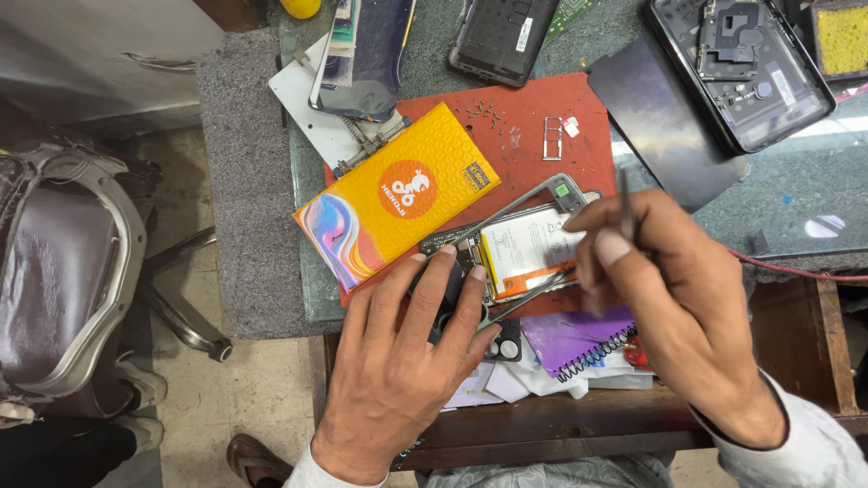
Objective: The person uses a metal spudger to pry and separate the back cover from a smartphone chassis, then applies adhesive tape along the edges of a second phone's screen. The person handles multiple disassembled phones and tools on a cluttered workbench.
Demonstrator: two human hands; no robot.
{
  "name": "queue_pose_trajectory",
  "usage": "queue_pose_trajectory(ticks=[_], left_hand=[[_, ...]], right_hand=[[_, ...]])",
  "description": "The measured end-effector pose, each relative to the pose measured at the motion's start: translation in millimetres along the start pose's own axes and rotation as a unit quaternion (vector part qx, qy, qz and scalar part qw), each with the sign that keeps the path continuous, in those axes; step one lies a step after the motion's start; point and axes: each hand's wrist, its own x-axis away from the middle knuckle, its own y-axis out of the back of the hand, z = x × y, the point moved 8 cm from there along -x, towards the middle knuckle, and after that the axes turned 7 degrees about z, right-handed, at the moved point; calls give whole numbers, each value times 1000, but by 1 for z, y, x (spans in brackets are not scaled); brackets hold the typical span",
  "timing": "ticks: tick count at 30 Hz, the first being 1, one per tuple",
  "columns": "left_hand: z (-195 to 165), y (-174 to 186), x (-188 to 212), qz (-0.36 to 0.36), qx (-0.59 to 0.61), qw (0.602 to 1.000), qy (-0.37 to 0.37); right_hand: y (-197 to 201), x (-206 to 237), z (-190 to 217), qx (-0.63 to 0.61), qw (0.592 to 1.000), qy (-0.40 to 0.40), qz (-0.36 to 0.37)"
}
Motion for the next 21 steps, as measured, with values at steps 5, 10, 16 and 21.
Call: queue_pose_trajectory(ticks=[5, 10, 16, 21], left_hand=[[-7, -1, 0, 18, -17, 1000, -1], [-12, -1, -1, 30, -41, 999, -12], [-15, -2, -5, 48, -52, 997, -33], [-13, 3, -7, 44, -9, 999, -30]], right_hand=[[-11, 7, 21, 275, 941, 180, 86], [-30, 18, 24, 429, 832, 337, 103], [-25, 23, 20, 376, 845, 371, 83], [-24, 27, 18, 351, 862, 362, 55]])
